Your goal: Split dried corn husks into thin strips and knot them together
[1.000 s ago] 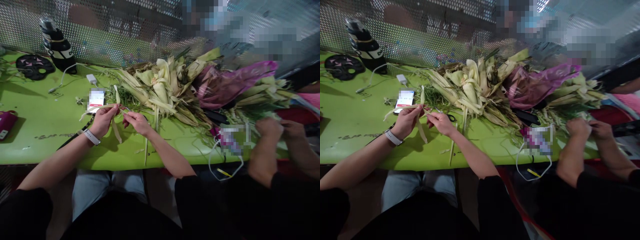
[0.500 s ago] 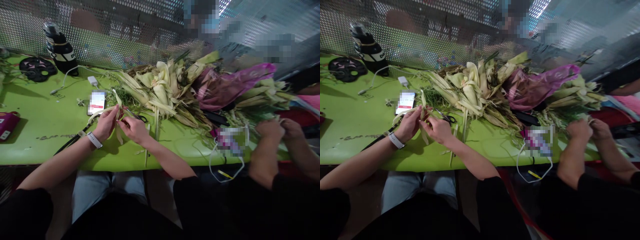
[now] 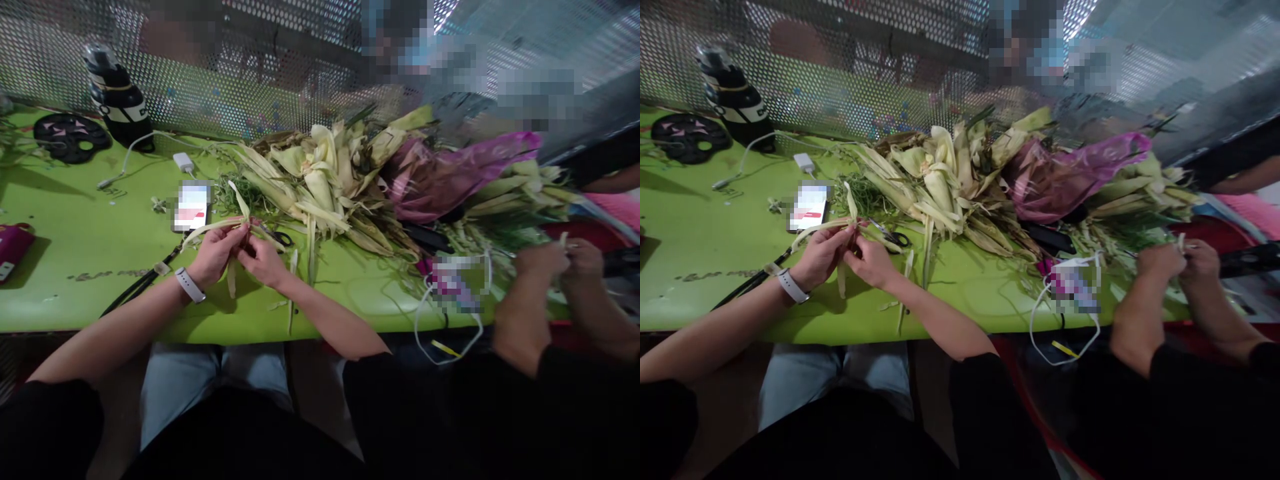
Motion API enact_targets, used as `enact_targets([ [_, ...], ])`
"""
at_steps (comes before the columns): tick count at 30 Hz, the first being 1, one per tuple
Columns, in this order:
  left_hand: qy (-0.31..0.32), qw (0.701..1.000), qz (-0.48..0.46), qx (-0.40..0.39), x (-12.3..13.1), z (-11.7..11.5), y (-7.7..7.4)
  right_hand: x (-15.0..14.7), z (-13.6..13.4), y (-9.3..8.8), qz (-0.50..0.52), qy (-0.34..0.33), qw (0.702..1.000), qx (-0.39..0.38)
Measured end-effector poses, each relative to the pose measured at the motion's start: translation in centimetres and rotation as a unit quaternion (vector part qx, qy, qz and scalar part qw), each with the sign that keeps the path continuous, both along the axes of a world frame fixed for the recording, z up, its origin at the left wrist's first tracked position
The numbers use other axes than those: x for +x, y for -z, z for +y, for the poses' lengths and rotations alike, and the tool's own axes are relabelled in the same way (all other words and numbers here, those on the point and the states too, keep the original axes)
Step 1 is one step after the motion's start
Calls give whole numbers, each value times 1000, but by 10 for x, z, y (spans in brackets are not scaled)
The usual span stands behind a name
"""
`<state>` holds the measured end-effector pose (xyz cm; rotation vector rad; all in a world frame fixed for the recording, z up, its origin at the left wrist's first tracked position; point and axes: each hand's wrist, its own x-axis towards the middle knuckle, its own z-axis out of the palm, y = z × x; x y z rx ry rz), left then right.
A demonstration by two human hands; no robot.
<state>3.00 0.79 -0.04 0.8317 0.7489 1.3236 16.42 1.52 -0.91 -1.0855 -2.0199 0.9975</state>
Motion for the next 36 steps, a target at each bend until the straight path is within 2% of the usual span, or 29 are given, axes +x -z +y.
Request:
enact_targets([
  [4,6,1000,5,7,0,0,1,2,3,0,17,-15,1000,2],
  [12,-36,999,13,15,-6,5,4,11,7,-4,42,-94,993,-51],
  [19,-38,997,40,48,-11,9,4,14,12,-3,18,-104,994,-36],
  [23,-47,989,122,72,-19,13,0,13,9,-4,-9,-52,998,23],
  [27,-124,947,269,124,-26,16,-6,15,1,-12,-53,-12,996,66],
  [29,-111,936,300,146,-26,15,-9,19,1,-18,-28,18,995,96],
  [32,-68,931,314,173,-24,13,-10,27,8,-26,26,149,965,215],
  [33,-55,929,320,180,-24,12,-11,29,12,-28,36,171,957,230],
  [34,-43,926,325,186,-23,12,-11,30,15,-30,42,162,963,210],
  [36,-24,922,331,198,-22,11,-10,31,20,-31,62,91,989,96],
])
